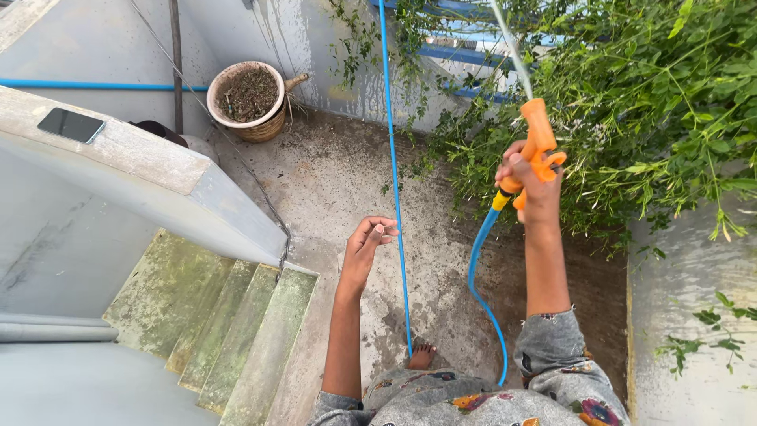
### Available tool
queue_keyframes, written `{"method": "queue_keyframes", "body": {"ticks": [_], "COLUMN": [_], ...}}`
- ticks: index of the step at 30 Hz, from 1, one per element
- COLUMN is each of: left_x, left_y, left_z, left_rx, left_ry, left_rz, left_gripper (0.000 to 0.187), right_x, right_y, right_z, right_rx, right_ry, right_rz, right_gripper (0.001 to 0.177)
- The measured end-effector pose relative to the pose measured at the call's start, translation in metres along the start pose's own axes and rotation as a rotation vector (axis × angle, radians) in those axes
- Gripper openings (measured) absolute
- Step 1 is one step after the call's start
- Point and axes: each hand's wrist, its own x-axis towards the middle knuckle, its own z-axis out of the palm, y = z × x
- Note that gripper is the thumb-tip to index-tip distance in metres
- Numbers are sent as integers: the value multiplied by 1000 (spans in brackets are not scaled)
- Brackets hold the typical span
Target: The person sprays water onto green leafy plants using a handheld orange spray nozzle attached to a blue hose, moving the nozzle across different parts of the foliage.
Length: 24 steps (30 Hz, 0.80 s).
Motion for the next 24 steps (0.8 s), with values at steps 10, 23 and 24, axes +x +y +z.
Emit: {"method": "queue_keyframes", "body": {"ticks": [10, 23, 24], "left_x": [7, 10, 10], "left_y": [-2, 0, -1], "left_z": [3, 5, 6], "left_rx": [16, 12, 11], "left_ry": [-27, -78, -82], "left_rz": [19, 34, 34], "left_gripper": [29, 30, 30], "right_x": [-9, -24, -25], "right_y": [-8, -29, -28], "right_z": [-20, -31, -32], "right_rx": [44, -85, -109], "right_ry": [121, 217, 210], "right_rz": [-145, -155, -136], "right_gripper": [19, 16, 17]}}
